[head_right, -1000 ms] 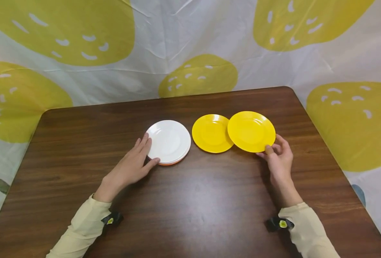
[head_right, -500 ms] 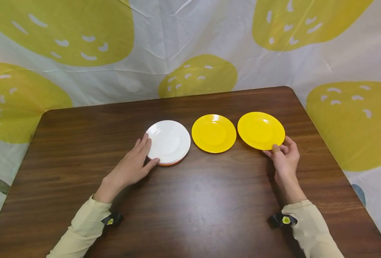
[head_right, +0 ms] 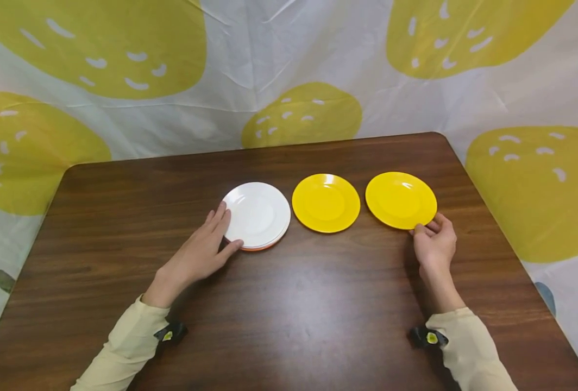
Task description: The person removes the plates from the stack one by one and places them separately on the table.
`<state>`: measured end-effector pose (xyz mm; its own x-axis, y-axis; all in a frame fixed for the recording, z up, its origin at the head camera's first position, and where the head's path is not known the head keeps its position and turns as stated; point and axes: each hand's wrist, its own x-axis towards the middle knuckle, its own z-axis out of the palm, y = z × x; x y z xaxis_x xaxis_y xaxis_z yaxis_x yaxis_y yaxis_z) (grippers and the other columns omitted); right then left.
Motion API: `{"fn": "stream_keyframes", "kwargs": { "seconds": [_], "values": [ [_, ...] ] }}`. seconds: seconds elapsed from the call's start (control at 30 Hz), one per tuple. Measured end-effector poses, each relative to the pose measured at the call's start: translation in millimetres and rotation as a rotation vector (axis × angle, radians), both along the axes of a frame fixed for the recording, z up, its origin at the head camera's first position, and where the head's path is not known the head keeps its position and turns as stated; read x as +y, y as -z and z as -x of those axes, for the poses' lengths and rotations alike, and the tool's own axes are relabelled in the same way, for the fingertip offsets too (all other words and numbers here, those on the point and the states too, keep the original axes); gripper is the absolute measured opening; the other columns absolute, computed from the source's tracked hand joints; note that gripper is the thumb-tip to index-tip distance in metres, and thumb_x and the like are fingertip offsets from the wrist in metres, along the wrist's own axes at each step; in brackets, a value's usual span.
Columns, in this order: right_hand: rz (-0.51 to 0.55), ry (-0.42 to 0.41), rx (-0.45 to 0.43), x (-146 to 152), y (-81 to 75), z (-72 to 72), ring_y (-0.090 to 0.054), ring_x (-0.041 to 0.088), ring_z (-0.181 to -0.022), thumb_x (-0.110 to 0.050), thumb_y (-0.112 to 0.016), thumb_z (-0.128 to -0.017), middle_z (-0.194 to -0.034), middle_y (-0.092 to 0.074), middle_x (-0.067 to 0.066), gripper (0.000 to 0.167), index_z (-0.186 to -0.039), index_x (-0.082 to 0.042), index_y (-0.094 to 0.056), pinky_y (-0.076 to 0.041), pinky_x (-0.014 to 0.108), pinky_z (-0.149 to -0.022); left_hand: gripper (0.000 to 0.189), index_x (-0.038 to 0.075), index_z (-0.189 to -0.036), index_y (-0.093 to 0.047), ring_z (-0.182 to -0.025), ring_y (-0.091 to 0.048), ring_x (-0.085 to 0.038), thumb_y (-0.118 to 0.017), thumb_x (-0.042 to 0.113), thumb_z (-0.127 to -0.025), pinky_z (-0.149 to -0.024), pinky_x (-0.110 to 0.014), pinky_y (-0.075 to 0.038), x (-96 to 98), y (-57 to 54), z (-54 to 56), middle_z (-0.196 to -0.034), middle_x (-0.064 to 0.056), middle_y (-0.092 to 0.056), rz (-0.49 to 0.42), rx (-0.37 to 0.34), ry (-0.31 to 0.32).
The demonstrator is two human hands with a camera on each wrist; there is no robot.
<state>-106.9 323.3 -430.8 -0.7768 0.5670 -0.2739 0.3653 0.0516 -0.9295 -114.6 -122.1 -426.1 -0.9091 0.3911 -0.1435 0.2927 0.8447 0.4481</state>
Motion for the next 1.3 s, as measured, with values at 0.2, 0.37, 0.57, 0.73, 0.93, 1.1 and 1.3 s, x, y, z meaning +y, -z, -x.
{"fn": "stream_keyframes", "kwargs": {
  "seconds": [0.2, 0.37, 0.57, 0.73, 0.93, 1.1, 1.3],
  "values": [
    [-0.251, -0.017, -0.05, -5.0, -1.8, -6.1, -0.049, -0.007, -0.086, -0.004, -0.045, -0.094, -0.123, -0.05, 0.003, 0.06, -0.153, 0.002, -0.035, -0.044, 0.002, -0.071, 0.081, 0.0, -0.16, -0.016, -0.155, -0.012, -0.044, -0.049, 0.048, -0.105, -0.124, -0.058, -0.023, -0.5, 1.6, -0.1, -0.171, -0.016, -0.003, -0.001, -0.004, -0.001],
    [-0.29, 0.012, -0.004, -9.3, -5.7, -6.1, -0.047, -0.006, -0.085, -0.003, -0.042, -0.093, -0.12, -0.052, 0.0, 0.058, -0.151, 0.002, -0.039, -0.041, 0.002, -0.074, 0.082, 0.0, -0.161, -0.014, -0.155, -0.011, -0.043, -0.049, 0.049, -0.105, -0.124, -0.058, -0.023, -1.1, 2.4, 0.0, -0.171, -0.015, -0.001, -0.008, -0.009, -0.006],
    [-0.294, -0.017, 0.015, -19.6, -12.4, -3.1, -0.049, -0.002, -0.087, -0.004, -0.047, -0.097, -0.107, -0.05, -0.011, 0.052, -0.149, 0.0, -0.043, -0.043, 0.004, -0.072, 0.082, 0.0, -0.16, -0.015, -0.156, -0.012, -0.041, -0.048, 0.049, -0.105, -0.124, -0.055, -0.024, -2.2, 2.5, 0.6, -0.171, -0.015, -0.002, -0.021, -0.008, -0.001],
    [-0.263, -0.076, 0.01, -32.3, -18.0, -1.2, -0.054, -0.001, -0.089, -0.006, -0.049, -0.099, -0.109, -0.049, -0.01, 0.053, -0.151, -0.003, -0.039, -0.046, 0.004, -0.07, 0.083, 0.0, -0.16, -0.014, -0.155, -0.02, -0.035, -0.05, 0.05, -0.104, -0.123, -0.051, -0.029, -3.2, 2.1, 0.4, -0.171, -0.013, -0.001, -0.058, -0.019, 0.0],
    [-0.255, -0.145, 0.024, -48.8, -24.7, -0.2, -0.058, 0.0, -0.091, -0.008, -0.053, -0.1, -0.116, -0.052, -0.004, 0.053, -0.151, -0.002, -0.039, -0.047, 0.004, -0.072, 0.086, 0.0, -0.16, -0.017, -0.151, -0.031, -0.035, -0.054, 0.051, -0.102, -0.121, -0.049, -0.034, -3.2, 3.1, 0.9, -0.171, -0.012, -0.002, -0.09, -0.021, -0.014],
    [-0.275, -0.202, 0.067, -59.8, -26.3, 1.6, -0.058, -0.004, -0.085, -0.008, -0.055, -0.099, -0.123, -0.055, 0.006, 0.053, -0.15, 0.0, -0.04, -0.047, 0.004, -0.072, 0.086, -0.001, -0.159, -0.017, -0.152, -0.03, -0.034, -0.054, 0.052, -0.102, -0.121, -0.048, -0.033, -3.2, 1.8, 0.9, -0.171, -0.012, -0.002, -0.091, -0.028, -0.022],
    [-0.251, -0.257, 0.101, -75.8, -27.9, 3.2, -0.057, -0.005, -0.083, -0.005, -0.053, -0.1, -0.127, -0.056, 0.015, 0.053, -0.15, 0.002, -0.039, -0.048, 0.006, -0.071, 0.086, -0.002, -0.159, -0.018, -0.151, -0.031, -0.035, -0.055, 0.051, -0.102, -0.121, -0.048, -0.034, -2.5, 2.4, 0.8, -0.171, -0.014, 0.0, -0.1, -0.018, -0.024]
  ]
}}
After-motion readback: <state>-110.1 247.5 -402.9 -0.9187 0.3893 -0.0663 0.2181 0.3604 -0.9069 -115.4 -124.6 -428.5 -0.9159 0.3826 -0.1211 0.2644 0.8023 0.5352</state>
